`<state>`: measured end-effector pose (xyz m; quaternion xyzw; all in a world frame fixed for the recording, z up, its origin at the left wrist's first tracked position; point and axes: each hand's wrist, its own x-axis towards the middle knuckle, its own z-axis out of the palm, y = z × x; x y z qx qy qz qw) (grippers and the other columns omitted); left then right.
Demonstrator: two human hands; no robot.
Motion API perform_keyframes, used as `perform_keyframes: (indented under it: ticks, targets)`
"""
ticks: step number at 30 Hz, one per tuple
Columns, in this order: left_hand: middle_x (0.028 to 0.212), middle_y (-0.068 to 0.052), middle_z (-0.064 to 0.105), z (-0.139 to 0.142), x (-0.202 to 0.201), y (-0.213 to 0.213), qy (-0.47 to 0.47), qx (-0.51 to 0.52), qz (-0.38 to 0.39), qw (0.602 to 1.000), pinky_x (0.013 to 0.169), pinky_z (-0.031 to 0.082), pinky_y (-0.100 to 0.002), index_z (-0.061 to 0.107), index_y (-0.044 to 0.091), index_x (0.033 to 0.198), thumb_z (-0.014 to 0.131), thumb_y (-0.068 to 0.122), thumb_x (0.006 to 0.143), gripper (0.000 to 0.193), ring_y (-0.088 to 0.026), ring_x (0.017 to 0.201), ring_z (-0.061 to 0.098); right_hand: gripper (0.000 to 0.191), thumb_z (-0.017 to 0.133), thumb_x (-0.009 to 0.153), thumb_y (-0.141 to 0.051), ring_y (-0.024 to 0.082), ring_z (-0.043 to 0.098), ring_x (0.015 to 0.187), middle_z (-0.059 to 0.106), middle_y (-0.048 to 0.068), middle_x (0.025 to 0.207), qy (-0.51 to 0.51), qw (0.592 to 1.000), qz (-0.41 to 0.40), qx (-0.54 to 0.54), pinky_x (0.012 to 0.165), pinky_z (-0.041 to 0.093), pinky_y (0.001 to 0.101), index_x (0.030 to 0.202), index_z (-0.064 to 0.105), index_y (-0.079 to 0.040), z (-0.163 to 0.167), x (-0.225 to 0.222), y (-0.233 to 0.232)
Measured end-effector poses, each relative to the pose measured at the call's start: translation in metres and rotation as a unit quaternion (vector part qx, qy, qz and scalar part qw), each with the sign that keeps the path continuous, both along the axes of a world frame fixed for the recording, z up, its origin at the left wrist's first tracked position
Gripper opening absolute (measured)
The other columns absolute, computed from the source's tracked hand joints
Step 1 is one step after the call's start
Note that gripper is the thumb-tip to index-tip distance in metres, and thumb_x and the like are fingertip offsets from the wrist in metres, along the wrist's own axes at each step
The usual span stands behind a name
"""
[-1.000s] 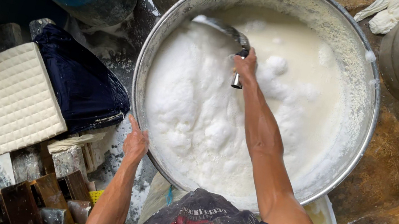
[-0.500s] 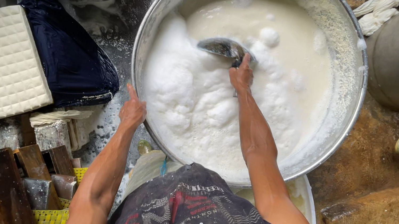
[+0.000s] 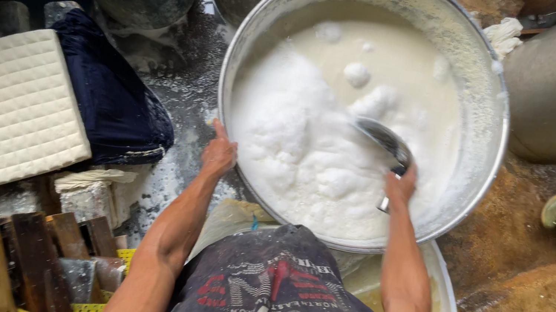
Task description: The person repeatedly scoops a white foamy substance from a large metal pot into a blue bucket using a metal scoop. The person holds the pot with the left hand and scoops with the right hand, transferring the material in multiple cycles.
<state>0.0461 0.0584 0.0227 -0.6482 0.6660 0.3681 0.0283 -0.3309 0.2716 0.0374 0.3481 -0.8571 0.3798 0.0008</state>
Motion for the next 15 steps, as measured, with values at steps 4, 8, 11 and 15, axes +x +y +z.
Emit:
perform_keyframes:
  ticks: [4, 8, 11, 15]
  targets:
    - [0.117, -0.029, 0.068, -0.005, 0.003, -0.003, 0.003, 0.007, 0.000, 1.000, 0.099, 0.048, -0.055, -0.010, 0.008, 0.161, 0.061, 0.033, 0.098, 0.098, -0.046, 0.107, 0.067, 0.044, 0.071, 0.086, -0.007, 0.016, 0.063, 0.071, 0.066, 0.009, 0.095, -0.270, 0.957, -0.102, -0.027, 0.056, 0.055, 0.0349, 0.128, 0.057, -0.002, -0.003, 0.005, 0.061]
    - [0.116, -0.031, 0.069, -0.008, 0.004, -0.006, 0.010, 0.016, 0.001, 1.000, 0.099, 0.050, -0.053, -0.012, 0.006, 0.162, 0.060, 0.032, 0.098, 0.100, -0.047, 0.107, 0.068, 0.032, 0.063, 0.083, -0.002, 0.021, 0.055, 0.057, 0.055, 0.008, 0.077, -0.478, 0.841, -0.209, -0.140, 0.047, 0.049, 0.0409, 0.113, 0.055, -0.008, -0.011, 0.017, 0.090]
    - [0.117, -0.031, 0.069, -0.013, 0.002, -0.006, 0.004, 0.009, -0.003, 1.000, 0.099, 0.048, -0.056, -0.011, 0.007, 0.162, 0.061, 0.032, 0.098, 0.099, -0.048, 0.107, 0.067, 0.016, 0.061, 0.086, -0.003, 0.022, 0.056, 0.056, 0.055, 0.009, 0.070, -0.582, 0.747, -0.243, -0.210, 0.049, 0.050, 0.0392, 0.100, 0.055, -0.006, -0.028, 0.020, 0.080]
    - [0.114, -0.032, 0.070, -0.019, -0.001, -0.004, -0.013, 0.014, 0.003, 1.000, 0.099, 0.050, -0.053, -0.009, 0.006, 0.164, 0.060, 0.031, 0.097, 0.099, -0.048, 0.106, 0.068, 0.012, 0.063, 0.089, -0.014, 0.023, 0.055, 0.056, 0.053, 0.007, 0.067, -0.676, 0.658, -0.180, -0.278, 0.053, 0.051, 0.0395, 0.085, 0.053, -0.007, -0.053, 0.016, 0.041]
